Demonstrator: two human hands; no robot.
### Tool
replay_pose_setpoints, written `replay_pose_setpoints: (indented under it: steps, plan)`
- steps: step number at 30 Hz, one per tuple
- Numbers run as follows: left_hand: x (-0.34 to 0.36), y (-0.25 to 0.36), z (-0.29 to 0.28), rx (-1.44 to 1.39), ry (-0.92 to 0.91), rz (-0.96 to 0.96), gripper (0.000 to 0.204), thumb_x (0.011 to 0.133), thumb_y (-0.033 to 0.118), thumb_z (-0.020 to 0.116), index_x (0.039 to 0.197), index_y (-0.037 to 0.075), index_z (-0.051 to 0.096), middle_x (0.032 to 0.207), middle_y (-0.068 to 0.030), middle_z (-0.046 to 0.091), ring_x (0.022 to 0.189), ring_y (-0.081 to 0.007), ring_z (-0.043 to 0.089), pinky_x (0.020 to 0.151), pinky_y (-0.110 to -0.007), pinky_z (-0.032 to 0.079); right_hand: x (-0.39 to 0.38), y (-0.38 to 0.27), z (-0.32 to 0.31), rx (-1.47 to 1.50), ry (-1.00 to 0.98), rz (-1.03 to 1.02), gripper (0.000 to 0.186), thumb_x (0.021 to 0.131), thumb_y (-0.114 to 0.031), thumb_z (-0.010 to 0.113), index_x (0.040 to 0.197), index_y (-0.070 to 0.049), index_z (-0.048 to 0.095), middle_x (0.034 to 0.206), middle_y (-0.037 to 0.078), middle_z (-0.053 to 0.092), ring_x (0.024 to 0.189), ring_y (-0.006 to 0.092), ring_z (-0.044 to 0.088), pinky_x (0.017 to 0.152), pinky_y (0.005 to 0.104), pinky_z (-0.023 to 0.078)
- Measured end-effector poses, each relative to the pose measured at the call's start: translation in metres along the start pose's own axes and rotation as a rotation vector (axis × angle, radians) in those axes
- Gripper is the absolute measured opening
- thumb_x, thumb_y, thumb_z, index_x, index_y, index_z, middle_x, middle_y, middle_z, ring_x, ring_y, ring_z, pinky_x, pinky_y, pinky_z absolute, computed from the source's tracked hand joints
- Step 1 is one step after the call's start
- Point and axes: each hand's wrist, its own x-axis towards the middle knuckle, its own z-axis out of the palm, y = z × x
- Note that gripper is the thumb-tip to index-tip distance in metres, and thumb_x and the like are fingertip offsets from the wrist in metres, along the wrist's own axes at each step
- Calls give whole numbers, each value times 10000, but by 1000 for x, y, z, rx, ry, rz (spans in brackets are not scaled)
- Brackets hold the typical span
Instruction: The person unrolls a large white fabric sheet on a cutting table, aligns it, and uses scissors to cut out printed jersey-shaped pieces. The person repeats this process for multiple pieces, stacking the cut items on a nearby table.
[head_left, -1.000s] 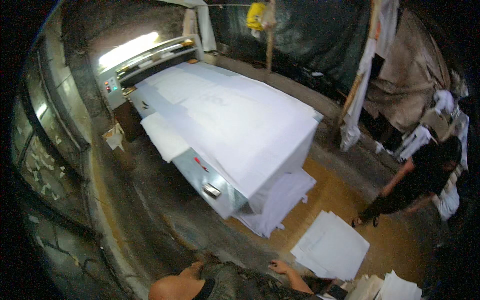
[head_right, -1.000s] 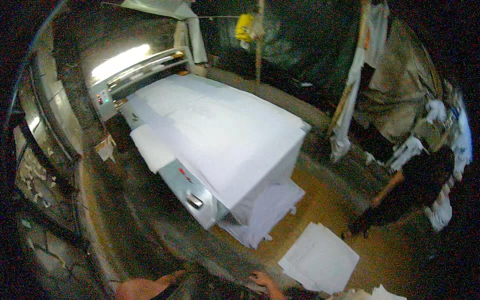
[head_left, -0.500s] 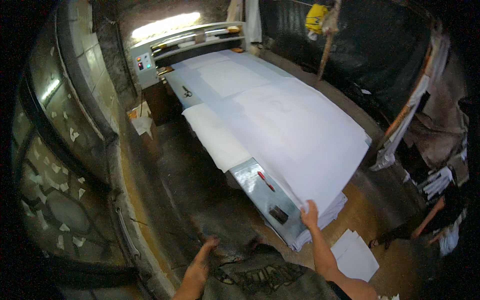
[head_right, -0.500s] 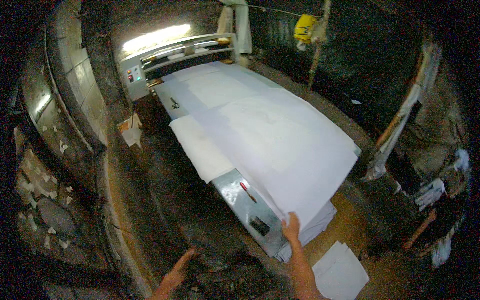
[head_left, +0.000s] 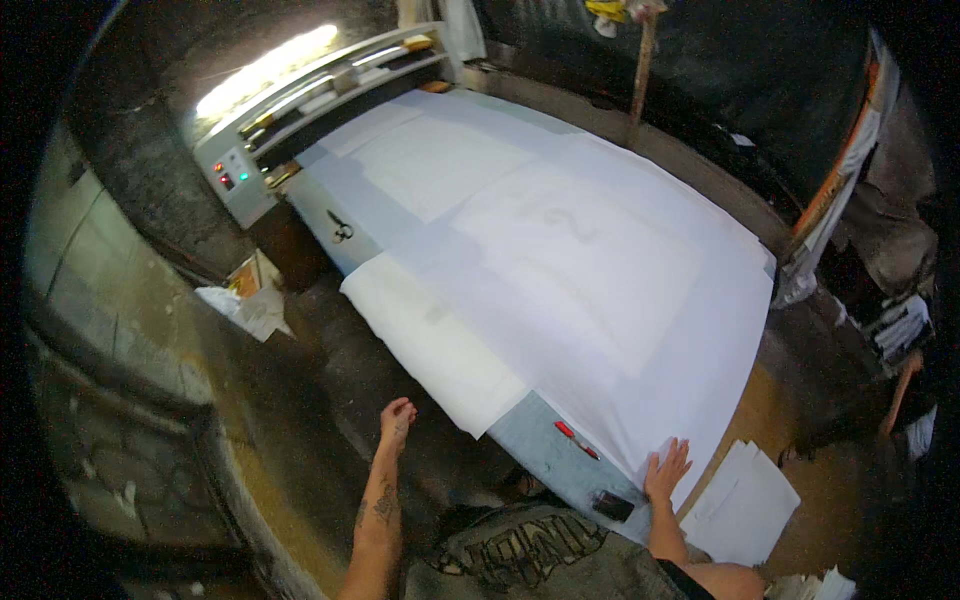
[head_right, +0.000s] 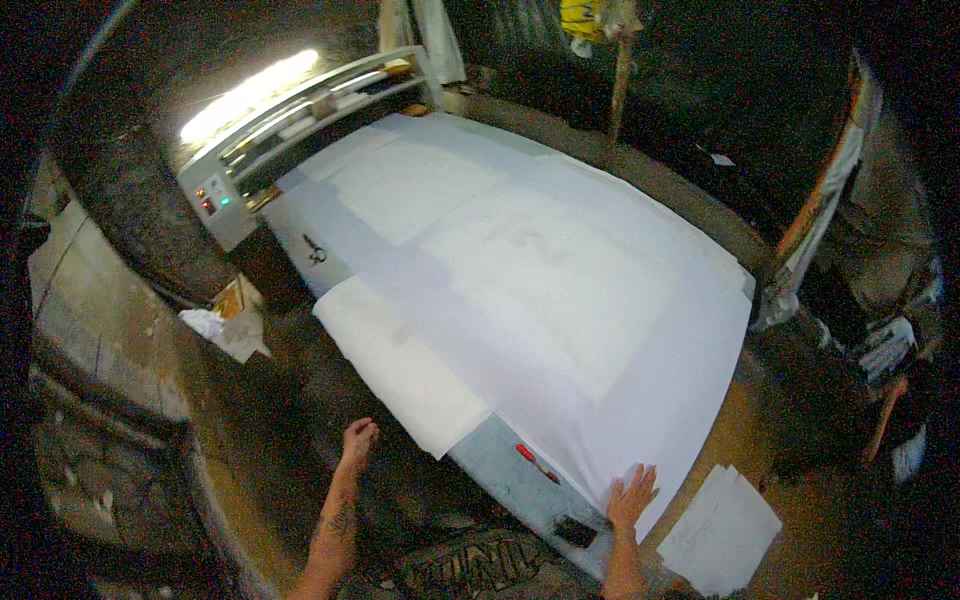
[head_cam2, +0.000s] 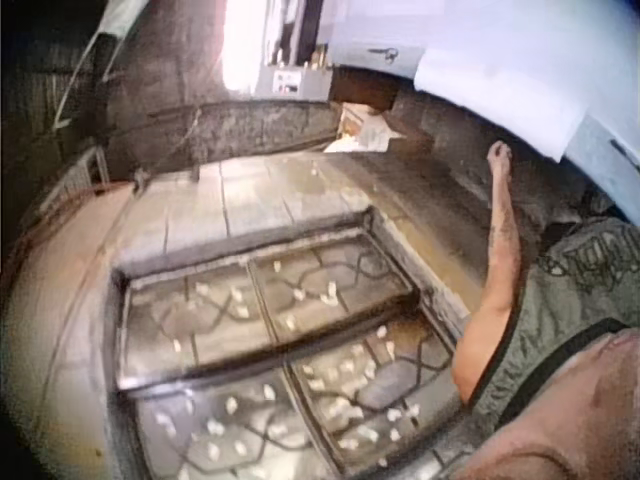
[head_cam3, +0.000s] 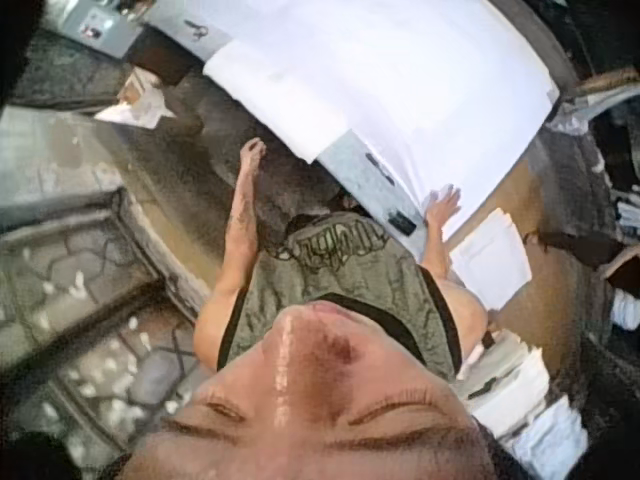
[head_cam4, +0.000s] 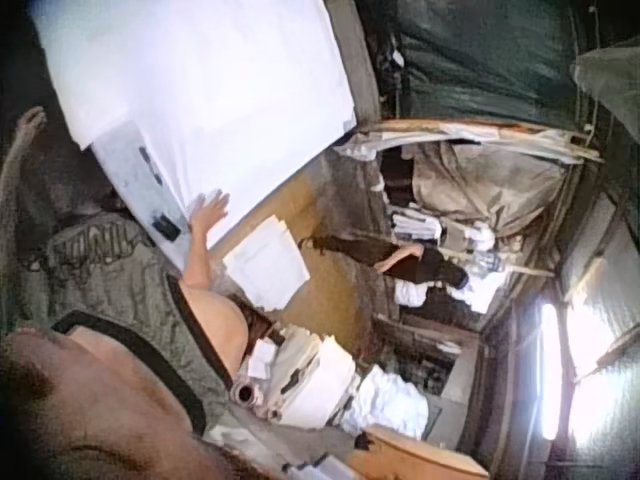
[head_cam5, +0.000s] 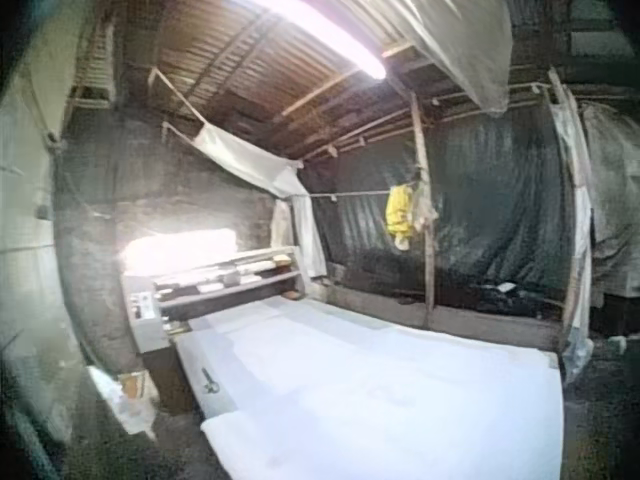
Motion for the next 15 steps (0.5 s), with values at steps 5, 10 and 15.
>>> replay_pose_setpoints:
  steps: [5,10,15]
  plan:
    - [104,17,25,174,59,-35,418,874,123,624,1220,-76,501,1102,-120,588,941,-215,574,848,-323,470,36,-76,3,159,233,-189,533,831,-210,603,1308,-33,442,1443,221,328,1336,403,289,1093,549,197]
    - [148,32,53,-13,-38,-226,514,840,83,628,1281,-67,410,1221,-171,532,1050,-273,547,897,-369,448,56,-240,54,382,-16,-615,472,732,-170,657,1171,-30,559,1351,224,445,1236,376,424,1038,506,312]
    - [148,49,62,-266,-81,-442,650,839,59,588,1362,-27,211,1359,-154,376,1159,-283,467,982,-426,392,24,-412,90,337,-335,-855,589,782,-315,668,1286,-66,491,1387,193,426,1240,341,435,1024,502,332]
